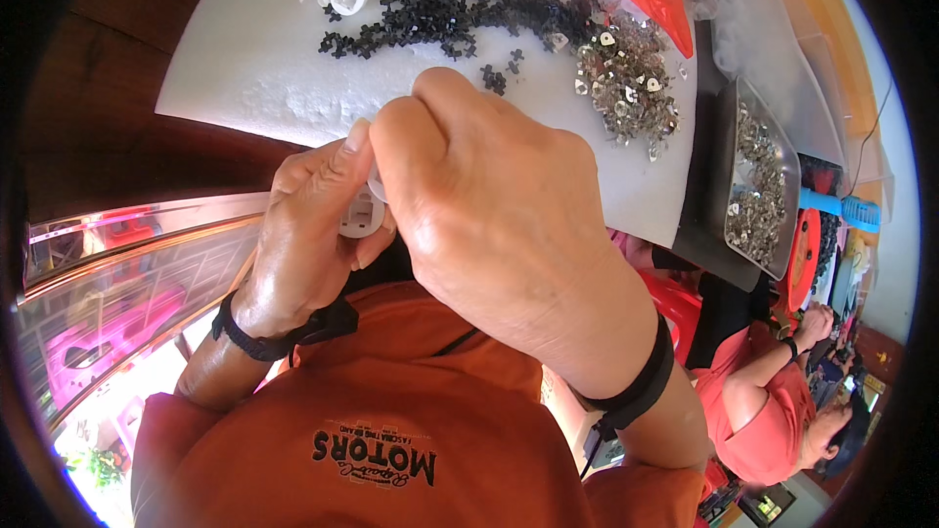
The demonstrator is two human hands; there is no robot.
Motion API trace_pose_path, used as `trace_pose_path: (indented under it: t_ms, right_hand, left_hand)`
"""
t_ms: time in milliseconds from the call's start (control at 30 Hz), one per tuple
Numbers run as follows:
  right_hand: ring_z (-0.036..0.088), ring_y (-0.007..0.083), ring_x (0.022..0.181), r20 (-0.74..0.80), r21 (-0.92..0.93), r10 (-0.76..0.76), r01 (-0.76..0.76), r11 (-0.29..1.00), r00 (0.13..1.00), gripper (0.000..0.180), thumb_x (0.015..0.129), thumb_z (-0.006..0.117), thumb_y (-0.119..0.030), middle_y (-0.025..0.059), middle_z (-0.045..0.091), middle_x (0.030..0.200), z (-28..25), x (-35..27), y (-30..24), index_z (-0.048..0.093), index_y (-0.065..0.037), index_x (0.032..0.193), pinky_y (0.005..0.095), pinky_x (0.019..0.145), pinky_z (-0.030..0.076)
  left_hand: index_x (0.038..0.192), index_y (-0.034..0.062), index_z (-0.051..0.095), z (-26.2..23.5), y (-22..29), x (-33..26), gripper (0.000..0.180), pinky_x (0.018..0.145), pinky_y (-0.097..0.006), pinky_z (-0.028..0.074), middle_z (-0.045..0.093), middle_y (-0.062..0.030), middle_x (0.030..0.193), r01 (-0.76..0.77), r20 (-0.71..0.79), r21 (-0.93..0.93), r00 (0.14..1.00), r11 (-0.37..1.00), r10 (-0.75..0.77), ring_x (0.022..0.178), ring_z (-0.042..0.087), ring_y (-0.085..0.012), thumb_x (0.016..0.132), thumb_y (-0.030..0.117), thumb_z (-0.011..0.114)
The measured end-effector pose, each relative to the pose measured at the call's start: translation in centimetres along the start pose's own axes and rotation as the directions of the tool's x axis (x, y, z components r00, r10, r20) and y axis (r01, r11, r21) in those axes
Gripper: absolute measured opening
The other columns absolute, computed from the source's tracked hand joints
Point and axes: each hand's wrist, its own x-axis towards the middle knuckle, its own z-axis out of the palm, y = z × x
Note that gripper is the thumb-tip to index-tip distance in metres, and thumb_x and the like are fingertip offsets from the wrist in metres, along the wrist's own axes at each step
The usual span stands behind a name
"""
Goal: Manual assembly of decorative plastic components and metal rivets.
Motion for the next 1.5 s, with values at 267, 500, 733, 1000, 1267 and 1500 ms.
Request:
trace_pose_path:
  t_ms: [267,500,733,1000,1267,1500]
  right_hand:
    - [0.044,0.0212,0.057,-0.091,0.162,0.027,-0.012,0.987,0.996,0.010,0.081,0.059,0.007,0.0092,0.045,0.071,0.4,-0.5,0.7,0.052,0.000,0.084,0.0294,0.052,0.037]
    - [0.045,0.0205,0.058,-0.094,0.122,0.014,-0.002,0.993,0.995,0.009,0.081,0.058,0.007,0.0096,0.046,0.072,0.6,-0.7,0.5,0.052,0.001,0.083,0.0286,0.052,0.037]
    - [0.050,0.0115,0.063,-0.125,0.299,0.123,-0.081,0.951,0.985,0.007,0.086,0.059,0.002,0.0030,0.049,0.075,1.8,-1.2,0.9,0.052,0.000,0.088,0.0259,0.053,0.039]
    - [0.031,-0.0010,0.053,0.390,0.768,0.387,-0.527,0.365,0.836,0.013,0.091,0.059,-0.015,-0.0054,0.046,0.071,0.2,-0.7,1.5,0.053,-0.004,0.093,0.0152,0.043,0.025]
    - [0.032,-0.0006,0.053,0.474,0.759,0.388,-0.590,0.276,0.791,0.012,0.092,0.058,-0.015,-0.0056,0.045,0.071,0.6,-0.4,1.4,0.053,-0.004,0.093,0.0154,0.043,0.026]
    - [0.035,-0.0008,0.055,0.230,0.766,0.439,-0.440,0.468,0.869,0.013,0.092,0.058,-0.016,-0.0047,0.048,0.074,1.7,-1.5,1.4,0.054,-0.004,0.096,0.0153,0.045,0.027]
  left_hand:
    - [0.072,0.0042,0.055,0.0,0.7,-0.1,0.051,0.042,-0.021,0.030,0.046,-0.0005,0.053,-0.005,0.005,0.053,1.000,0.999,0.005,0.046,0.041,-0.0060,0.096,0.048,0.044]
    - [0.070,0.0044,0.053,-0.1,0.5,0.0,0.051,0.042,-0.022,0.031,0.045,-0.0003,0.053,0.001,0.002,0.065,1.000,0.998,-0.001,0.046,0.041,-0.0062,0.096,0.048,0.044]
    - [0.083,0.0022,0.061,-0.1,0.3,-0.1,0.047,0.039,-0.021,0.027,0.051,-0.0025,0.057,-0.029,-0.011,0.064,0.999,0.998,0.030,0.043,0.041,-0.0072,0.096,0.045,0.045]
    - [0.084,0.0021,0.061,-0.4,0.2,-0.1,0.048,0.040,-0.021,0.027,0.053,-0.0026,0.059,-0.044,0.061,0.058,0.997,0.997,0.040,0.044,0.042,-0.0066,0.096,0.046,0.045]
    - [0.085,0.0017,0.061,-0.6,-0.1,-0.1,0.048,0.040,-0.022,0.026,0.052,-0.0023,0.059,-0.028,0.036,0.071,0.999,0.997,0.026,0.044,0.041,-0.0067,0.096,0.046,0.045]
    - [0.092,-0.0001,0.061,-1.1,-0.3,0.1,0.047,0.041,-0.021,0.028,0.057,-0.0050,0.068,-0.026,0.100,0.056,0.995,0.998,0.021,0.049,0.043,-0.0070,0.097,0.044,0.044]
